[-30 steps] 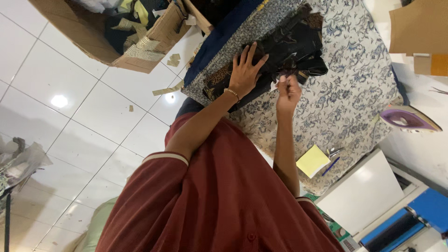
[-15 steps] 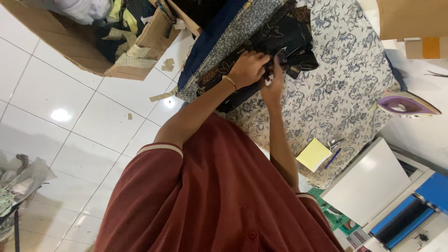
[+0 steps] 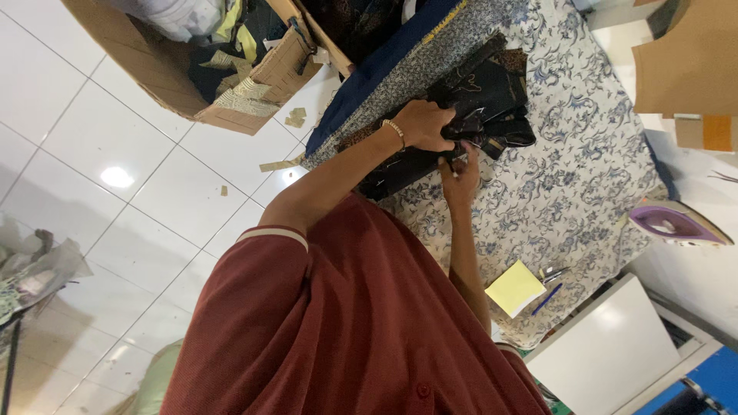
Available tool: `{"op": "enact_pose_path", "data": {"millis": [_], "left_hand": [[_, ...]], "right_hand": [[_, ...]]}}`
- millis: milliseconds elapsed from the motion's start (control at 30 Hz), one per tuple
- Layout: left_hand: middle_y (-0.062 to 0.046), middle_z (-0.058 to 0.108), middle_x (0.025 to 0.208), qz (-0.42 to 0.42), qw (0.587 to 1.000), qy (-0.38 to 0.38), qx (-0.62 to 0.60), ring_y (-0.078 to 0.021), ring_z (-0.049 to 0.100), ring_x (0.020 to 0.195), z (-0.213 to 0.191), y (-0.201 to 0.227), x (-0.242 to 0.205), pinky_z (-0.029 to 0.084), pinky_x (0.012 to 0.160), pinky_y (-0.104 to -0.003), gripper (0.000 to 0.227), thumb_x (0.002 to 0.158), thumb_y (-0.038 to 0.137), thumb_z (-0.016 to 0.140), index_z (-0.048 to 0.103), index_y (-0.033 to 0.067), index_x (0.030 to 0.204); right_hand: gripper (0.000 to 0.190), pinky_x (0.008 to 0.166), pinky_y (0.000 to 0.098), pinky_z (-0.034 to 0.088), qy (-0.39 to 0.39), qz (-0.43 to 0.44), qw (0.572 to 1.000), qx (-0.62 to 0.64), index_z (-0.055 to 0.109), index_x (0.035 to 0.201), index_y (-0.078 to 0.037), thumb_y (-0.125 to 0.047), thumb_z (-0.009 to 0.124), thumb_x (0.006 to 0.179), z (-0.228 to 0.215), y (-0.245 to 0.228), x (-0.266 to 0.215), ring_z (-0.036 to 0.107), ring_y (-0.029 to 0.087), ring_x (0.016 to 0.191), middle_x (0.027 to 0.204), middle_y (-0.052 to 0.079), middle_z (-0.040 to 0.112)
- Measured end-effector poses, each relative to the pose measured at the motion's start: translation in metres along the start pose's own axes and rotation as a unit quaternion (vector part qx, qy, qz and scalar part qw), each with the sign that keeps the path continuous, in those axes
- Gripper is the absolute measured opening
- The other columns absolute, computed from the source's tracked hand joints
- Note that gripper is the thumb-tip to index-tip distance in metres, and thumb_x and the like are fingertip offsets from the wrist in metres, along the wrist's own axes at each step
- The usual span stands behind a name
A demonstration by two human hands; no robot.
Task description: The person aligns a dark patterned fabric on a table, places a yellow paper template on it, and uses a white marking tool to trace the template's outline onto the fabric. The person then removes the template and adjusts the fabric.
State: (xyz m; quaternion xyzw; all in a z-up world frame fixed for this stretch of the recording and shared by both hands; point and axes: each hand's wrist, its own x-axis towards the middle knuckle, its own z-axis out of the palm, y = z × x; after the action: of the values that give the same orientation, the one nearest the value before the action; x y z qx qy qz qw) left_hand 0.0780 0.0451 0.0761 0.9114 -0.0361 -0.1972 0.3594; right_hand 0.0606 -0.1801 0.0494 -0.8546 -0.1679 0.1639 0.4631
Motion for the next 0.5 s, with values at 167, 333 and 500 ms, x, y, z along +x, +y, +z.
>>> {"op": "enact_pose_path", "data": {"millis": [167, 333, 500], "left_hand": [[-0.016, 0.066, 0.076, -0.061, 0.992, 0.112, -0.016, -0.0304, 0.065, 0.074, -0.017, -0.061, -0.001, 0.054, 0.069, -0.046, 0.045, 0.09, 0.048, 0.076, 0.076, 0.0027, 0.089], [-0.021, 0.074, 0.107, -0.195, 0.877, 0.261, -0.353, -0.027, 0.069, 0.085, -0.038, -0.154, -0.018, 0.061, 0.079, -0.04, 0.044, 0.091, 0.031, 0.074, 0.065, -0.0014, 0.119], [-0.025, 0.063, 0.119, -0.242, 0.842, 0.477, -0.066, -0.0362, 0.061, 0.106, -0.026, -0.123, -0.043, 0.054, 0.091, -0.047, 0.055, 0.094, 0.034, 0.081, 0.057, -0.0039, 0.126]], "right_hand": [[0.032, 0.048, 0.027, 0.044, 0.093, 0.189, 0.977, 0.019, 0.073, 0.122, -0.003, -0.002, 0.058, 0.093, -0.025, 0.066, -0.018, 0.057, 0.011, 0.055, 0.086, 0.006, 0.073], [0.029, 0.052, 0.0308, 0.048, 0.264, 0.317, 0.846, 0.339, 0.067, 0.125, 0.0, -0.004, 0.06, 0.097, -0.092, 0.145, -0.067, 0.059, 0.014, 0.058, 0.083, 0.004, 0.066], [0.048, 0.065, 0.037, 0.052, 0.357, 0.33, 0.85, 0.202, 0.047, 0.141, 0.0, -0.009, 0.066, 0.098, -0.119, 0.155, -0.097, 0.066, 0.021, 0.073, 0.088, 0.008, 0.061]]}}
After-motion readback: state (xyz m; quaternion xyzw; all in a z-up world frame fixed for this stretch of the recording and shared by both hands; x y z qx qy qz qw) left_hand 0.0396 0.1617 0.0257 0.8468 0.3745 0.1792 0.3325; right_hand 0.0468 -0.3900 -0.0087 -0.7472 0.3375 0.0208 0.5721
